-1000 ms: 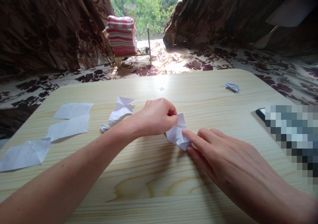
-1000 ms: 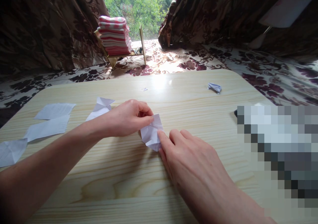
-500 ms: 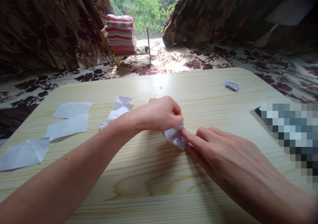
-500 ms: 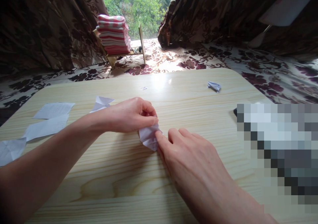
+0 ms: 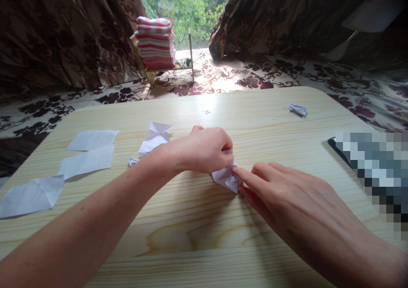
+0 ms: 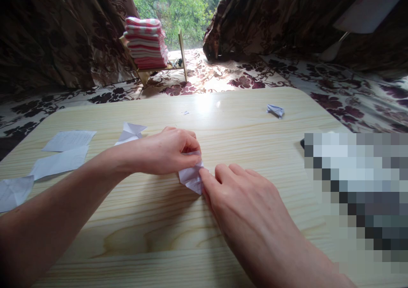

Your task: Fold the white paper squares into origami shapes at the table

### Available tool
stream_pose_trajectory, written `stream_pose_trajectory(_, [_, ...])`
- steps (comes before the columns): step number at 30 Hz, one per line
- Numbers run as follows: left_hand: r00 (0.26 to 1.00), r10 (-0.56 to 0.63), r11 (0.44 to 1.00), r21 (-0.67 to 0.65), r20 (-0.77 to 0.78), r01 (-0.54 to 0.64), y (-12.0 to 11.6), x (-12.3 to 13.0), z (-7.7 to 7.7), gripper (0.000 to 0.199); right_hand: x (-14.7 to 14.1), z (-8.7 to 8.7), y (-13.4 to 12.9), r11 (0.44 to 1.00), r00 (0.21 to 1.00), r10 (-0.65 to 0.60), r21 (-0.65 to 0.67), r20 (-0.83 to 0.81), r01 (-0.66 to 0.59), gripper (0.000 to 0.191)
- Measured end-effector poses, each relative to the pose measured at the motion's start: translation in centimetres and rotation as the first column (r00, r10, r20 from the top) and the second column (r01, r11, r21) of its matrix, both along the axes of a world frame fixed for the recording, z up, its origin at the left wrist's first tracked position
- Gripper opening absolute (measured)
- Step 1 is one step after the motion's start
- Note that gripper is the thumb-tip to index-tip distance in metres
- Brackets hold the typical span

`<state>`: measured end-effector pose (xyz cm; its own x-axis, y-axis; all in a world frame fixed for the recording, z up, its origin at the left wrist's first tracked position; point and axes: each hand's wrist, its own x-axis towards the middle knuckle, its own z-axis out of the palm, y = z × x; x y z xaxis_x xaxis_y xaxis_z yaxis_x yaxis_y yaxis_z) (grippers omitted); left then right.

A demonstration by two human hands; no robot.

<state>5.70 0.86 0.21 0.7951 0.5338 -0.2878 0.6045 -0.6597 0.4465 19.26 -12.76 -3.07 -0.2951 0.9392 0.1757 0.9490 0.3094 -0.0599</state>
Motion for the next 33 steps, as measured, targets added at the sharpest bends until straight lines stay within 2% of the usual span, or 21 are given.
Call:
stream_pose_trajectory(5, [1.000,-0.020,1.000,0.002,0.006,0.020,0.0,0.0,-0.1,0.023,-0.3,0.2,0.0,0.998,1.000,-0.003,0.059,-0.010,0.004,0.025])
stream_pose_trajectory(8, [1.000,-0.015,1.000,-0.005,0.018,0.015,0.0,-0.1,-0.1,0.024,-0.3,0.2,0.3,0.999,1.000,0.003,0.033,-0.001,-0.003,0.021])
stream_pose_trajectory(13, [0.996,0.080,0.994,-0.071,0.030,-0.078,0.1,-0.6,0.0,0.018,-0.1,0.0,0.6,0.999,1.000,-0.019,-0.042,0.003,0.019,0.011])
stream_pose_trajectory(16, [0.992,0.122,0.991,-0.056,0.040,-0.119,0.1,-0.8,-0.1,0.017,0.0,-0.1,0.7,0.997,0.999,-0.038,-0.072,-0.005,0.038,0.003])
stream_pose_trajectory(22, [0.990,0.132,0.990,-0.054,0.047,-0.130,0.0,-0.8,-0.2,0.016,0.3,0.3,1.2,0.985,1.000,-0.020,-0.169,0.006,0.021,0.025])
stream_pose_trajectory(27, [0.992,0.126,0.990,-0.074,0.029,-0.124,0.1,-0.8,-0.1,0.018,0.4,0.4,1.4,0.985,0.999,-0.006,-0.171,-0.044,-0.002,0.026])
stream_pose_trajectory(33, [0.996,0.082,0.994,-0.073,0.019,-0.081,0.2,-0.8,0.1,0.022,0.3,0.5,1.4,0.978,1.000,-0.021,-0.205,0.017,0.024,0.023])
